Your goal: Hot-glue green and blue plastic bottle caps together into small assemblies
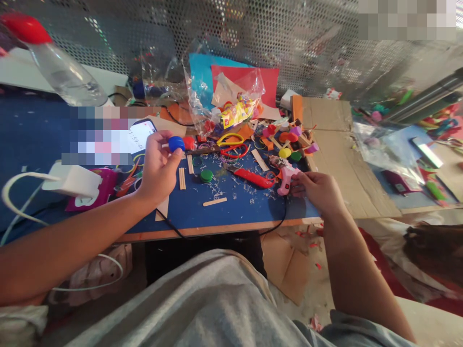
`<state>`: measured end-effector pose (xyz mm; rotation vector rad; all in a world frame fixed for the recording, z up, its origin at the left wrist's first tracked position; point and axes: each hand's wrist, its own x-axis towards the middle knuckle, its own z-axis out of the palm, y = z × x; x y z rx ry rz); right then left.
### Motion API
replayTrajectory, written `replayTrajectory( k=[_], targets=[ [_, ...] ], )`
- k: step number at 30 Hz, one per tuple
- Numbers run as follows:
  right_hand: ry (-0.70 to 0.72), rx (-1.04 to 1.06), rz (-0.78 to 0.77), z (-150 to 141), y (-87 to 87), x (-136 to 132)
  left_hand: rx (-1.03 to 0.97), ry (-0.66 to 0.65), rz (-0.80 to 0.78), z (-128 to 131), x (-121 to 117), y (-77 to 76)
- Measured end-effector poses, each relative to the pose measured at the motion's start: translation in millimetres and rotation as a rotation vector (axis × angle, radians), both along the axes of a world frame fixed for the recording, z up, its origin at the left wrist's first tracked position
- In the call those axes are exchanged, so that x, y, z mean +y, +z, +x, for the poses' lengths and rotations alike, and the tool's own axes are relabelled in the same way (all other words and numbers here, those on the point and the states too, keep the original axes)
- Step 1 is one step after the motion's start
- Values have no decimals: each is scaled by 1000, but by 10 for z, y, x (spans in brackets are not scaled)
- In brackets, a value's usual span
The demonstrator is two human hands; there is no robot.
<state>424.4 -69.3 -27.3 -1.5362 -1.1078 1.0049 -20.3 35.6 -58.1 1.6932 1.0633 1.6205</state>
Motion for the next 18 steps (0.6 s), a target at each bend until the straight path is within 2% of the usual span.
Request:
replayTrajectory(
  k=[4, 5, 7, 8, 9, 11, 13, 15, 18],
  targets=[
    [-121, -327, 15, -145, 173, -1, 179, -10, 31, -20, -34, 26],
    [-131, -433, 25, -225, 227, 4, 221, -24, 40, -14, -53, 39],
    [-93, -519, 46, -442, 331, 34, 278, -55, 54, 7, -91, 69],
    [-39, -551, 56, -572, 378, 59, 293, -68, 56, 19, -108, 83],
    [80, -615, 82, -709, 421, 90, 309, -77, 57, 29, -121, 95],
    [312, -749, 228, -970, 495, 167, 338, -80, 58, 38, -135, 115],
    [467, -812, 351, -1172, 550, 246, 365, -55, 59, 28, -133, 132],
    [603, -878, 366, -1297, 585, 310, 387, -11, 59, 4, -126, 154],
    [728, -948, 335, -1403, 601, 375, 392, 73, 93, -33, -140, 213]
  ],
)
